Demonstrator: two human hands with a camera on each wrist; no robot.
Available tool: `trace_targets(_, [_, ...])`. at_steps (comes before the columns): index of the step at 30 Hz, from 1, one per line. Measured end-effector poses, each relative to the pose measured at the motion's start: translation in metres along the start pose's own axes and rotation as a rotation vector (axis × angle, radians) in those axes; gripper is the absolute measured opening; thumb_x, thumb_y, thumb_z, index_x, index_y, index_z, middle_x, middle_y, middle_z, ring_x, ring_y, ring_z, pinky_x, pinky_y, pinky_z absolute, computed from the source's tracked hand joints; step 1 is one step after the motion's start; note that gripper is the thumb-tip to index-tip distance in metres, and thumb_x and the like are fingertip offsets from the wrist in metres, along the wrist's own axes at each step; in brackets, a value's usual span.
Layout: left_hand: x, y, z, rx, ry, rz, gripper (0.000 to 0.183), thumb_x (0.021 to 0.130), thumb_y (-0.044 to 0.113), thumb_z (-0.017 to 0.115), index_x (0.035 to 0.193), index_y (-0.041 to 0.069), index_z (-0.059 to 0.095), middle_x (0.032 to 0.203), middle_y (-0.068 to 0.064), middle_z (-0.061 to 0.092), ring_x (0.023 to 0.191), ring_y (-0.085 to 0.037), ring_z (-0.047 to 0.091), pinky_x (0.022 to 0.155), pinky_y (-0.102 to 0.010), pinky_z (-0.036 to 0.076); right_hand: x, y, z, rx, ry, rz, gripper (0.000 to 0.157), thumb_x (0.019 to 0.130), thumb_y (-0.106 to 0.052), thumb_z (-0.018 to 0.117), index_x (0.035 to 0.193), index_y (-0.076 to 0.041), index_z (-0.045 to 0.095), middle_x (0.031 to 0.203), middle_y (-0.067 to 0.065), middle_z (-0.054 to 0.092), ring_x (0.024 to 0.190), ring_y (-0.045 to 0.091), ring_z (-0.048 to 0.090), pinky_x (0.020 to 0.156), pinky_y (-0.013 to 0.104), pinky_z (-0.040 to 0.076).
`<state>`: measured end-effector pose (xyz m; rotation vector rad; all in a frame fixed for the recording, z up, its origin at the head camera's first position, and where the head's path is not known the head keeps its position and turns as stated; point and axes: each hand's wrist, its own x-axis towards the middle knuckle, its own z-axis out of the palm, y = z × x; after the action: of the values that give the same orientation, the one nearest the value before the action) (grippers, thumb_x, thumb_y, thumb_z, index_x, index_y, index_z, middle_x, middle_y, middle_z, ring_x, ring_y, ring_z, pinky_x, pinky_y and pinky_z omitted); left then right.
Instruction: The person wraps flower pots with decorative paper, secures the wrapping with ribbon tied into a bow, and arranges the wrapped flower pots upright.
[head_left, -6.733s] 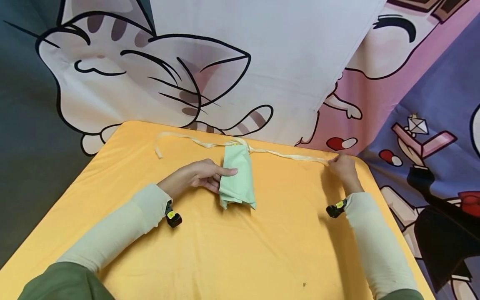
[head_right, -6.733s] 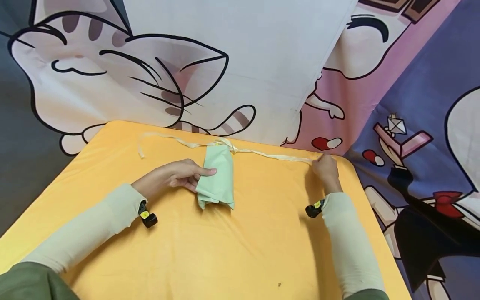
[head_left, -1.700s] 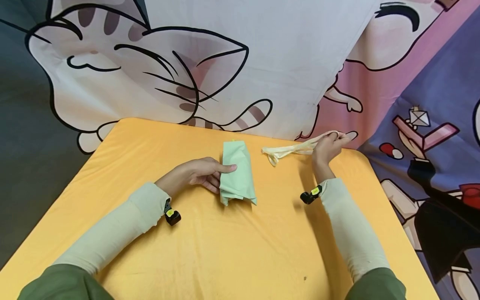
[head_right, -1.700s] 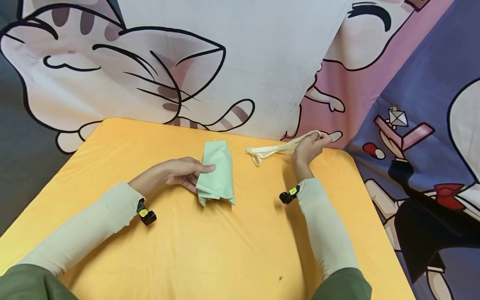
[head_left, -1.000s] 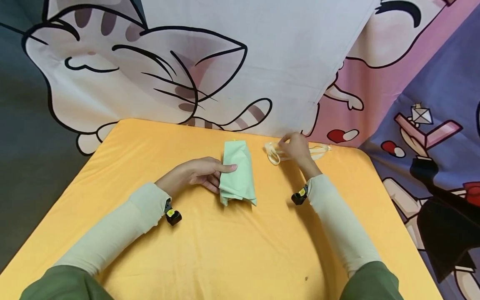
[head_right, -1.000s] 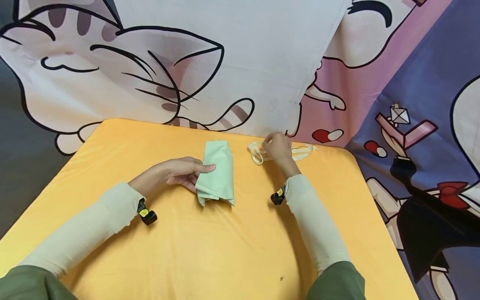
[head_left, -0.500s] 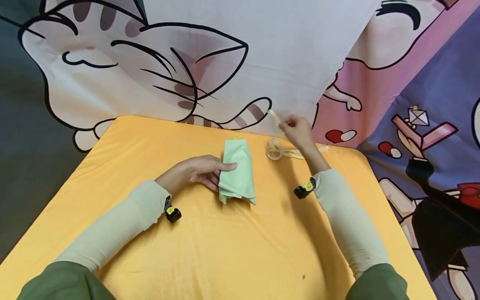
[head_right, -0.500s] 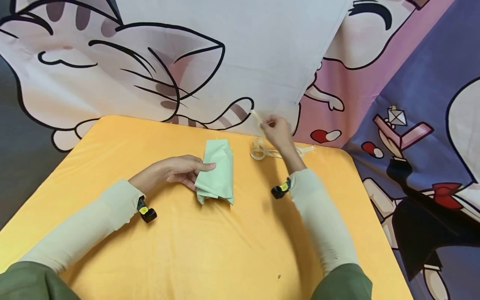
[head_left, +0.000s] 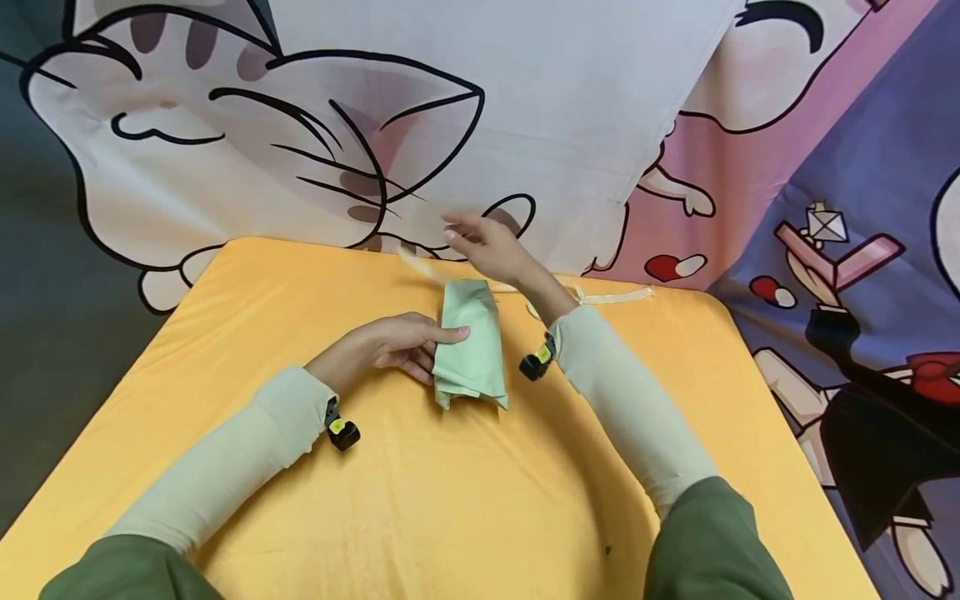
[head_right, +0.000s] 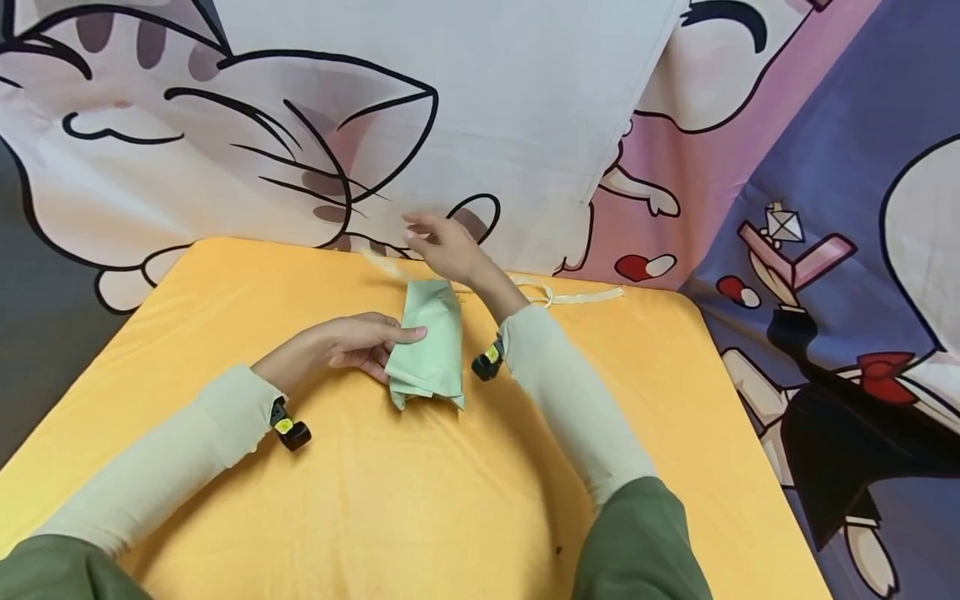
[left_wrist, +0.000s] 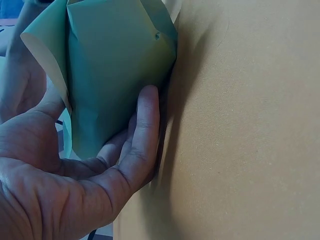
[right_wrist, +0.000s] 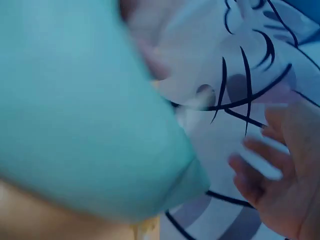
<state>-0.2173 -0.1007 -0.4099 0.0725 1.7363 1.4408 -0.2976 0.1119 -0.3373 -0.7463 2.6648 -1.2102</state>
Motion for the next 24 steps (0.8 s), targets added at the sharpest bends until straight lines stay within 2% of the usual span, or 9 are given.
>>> trace_targets(3, [0.0, 0.0, 0.0, -0.003, -0.002, -0.002, 0.052, 0.114, 0.049, 0.068, 0.134, 0.001, 0.066, 0.113, -0.015, 0.085, 0.097, -0.026, 0.085, 0.095, -0.047, 0.071, -0.033, 0.01, -0.001, -0.087, 0.082, 0.118, 0.053, 0.119, -0.048, 0.055, 0.156, -0.012, 0.062, 0.144, 0.013, 0.073, 0.125, 0.031, 0.073, 0.103, 0.051, 0.063])
trace_targets(5, [-0.001, 0.001, -0.001, 0.004, -0.009, 0.003, 0.054, 0.114, 0.048, 0.066, 0.135, -0.001, 0.067, 0.114, -0.016, 0.085, 0.098, -0.026, 0.085, 0.096, -0.047, 0.071, -0.058, 0.019, 0.001, -0.113, 0.075, 0.252, 0.058, 0.115, -0.062, 0.055, 0.132, -0.009, 0.07, 0.122, 0.015, 0.077, 0.102, 0.03, 0.075, 0.091, 0.049, 0.064])
trace_targets(7, [-0.001, 0.002, -0.001, 0.007, -0.012, 0.003, 0.054, 0.115, 0.048, 0.065, 0.137, -0.002, 0.066, 0.114, -0.016, 0.084, 0.099, -0.026, 0.085, 0.097, -0.048, 0.07, -0.08, 0.027, 0.006, -0.062, -0.03, 0.377, 0.066, 0.11, -0.073, 0.054, 0.107, -0.009, 0.069, 0.098, 0.011, 0.073, 0.081, 0.025, 0.069, 0.08, 0.045, 0.062])
trace_targets(10, [-0.001, 0.003, -0.004, 0.013, -0.01, -0.001, 0.054, 0.117, 0.045, 0.062, 0.139, -0.004, 0.063, 0.11, -0.014, 0.084, 0.097, -0.025, 0.084, 0.098, -0.047, 0.07, -0.1, 0.033, 0.02, 0.112, -0.253, 0.476, 0.073, 0.106, -0.08, 0.055, 0.093, -0.01, 0.072, 0.085, 0.009, 0.075, 0.074, 0.021, 0.07, 0.078, 0.04, 0.065])
trace_targets(13, [0.0, 0.002, -0.008, 0.009, -0.007, -0.01, 0.05, 0.119, 0.041, 0.059, 0.14, -0.004, 0.06, 0.107, -0.013, 0.082, 0.094, -0.023, 0.083, 0.096, -0.045, 0.071, -0.105, 0.032, 0.037, 0.29, -0.339, 0.473, 0.069, 0.105, -0.077, 0.06, 0.11, -0.011, 0.078, 0.1, 0.005, 0.082, 0.088, 0.016, 0.078, 0.084, 0.035, 0.067])
trace_targets(17, [0.003, 0.0, -0.014, 0.016, -0.036, -0.03, 0.052, 0.12, 0.042, 0.055, 0.142, -0.005, 0.057, 0.108, -0.013, 0.079, 0.094, -0.022, 0.081, 0.094, -0.042, 0.071, -0.105, 0.029, 0.052, 0.371, -0.292, 0.456, 0.062, 0.103, -0.069, 0.071, 0.118, -0.01, 0.076, 0.109, 0.006, 0.082, 0.097, 0.016, 0.078, 0.087, 0.031, 0.064])
trace_targets(19, [0.004, 0.002, -0.02, 0.037, -0.048, -0.047, 0.062, 0.119, 0.05, 0.051, 0.143, -0.007, 0.056, 0.11, -0.014, 0.074, 0.095, -0.023, 0.079, 0.094, -0.041, 0.071, -0.106, 0.027, 0.055, 0.374, -0.269, 0.48, 0.056, 0.1, -0.065, 0.076, 0.114, -0.011, 0.078, 0.106, 0.006, 0.082, 0.095, 0.016, 0.078, 0.086, 0.03, 0.063])
trace_targets(21, [0.007, 0.006, -0.029, 0.071, 0.006, -0.035, 0.07, 0.119, 0.057, 0.047, 0.141, -0.009, 0.057, 0.108, -0.015, 0.072, 0.091, -0.023, 0.078, 0.091, -0.042, 0.071, -0.107, 0.024, 0.058, 0.363, -0.255, 0.51, 0.051, 0.096, -0.064, 0.081, 0.106, -0.014, 0.079, 0.099, 0.003, 0.082, 0.091, 0.015, 0.077, 0.085, 0.03, 0.062])
trace_targets(24, [0.013, 0.013, -0.05, 0.256, 0.225, 0.067, 0.067, 0.119, 0.054, 0.047, 0.136, -0.009, 0.059, 0.103, -0.017, 0.067, 0.08, -0.024, 0.071, 0.082, -0.041, 0.069, -0.109, 0.021, 0.063, 0.323, -0.243, 0.53, 0.049, 0.091, -0.068, 0.083, 0.088, -0.02, 0.077, 0.083, -0.004, 0.076, 0.082, 0.011, 0.071, 0.082, 0.029, 0.058])
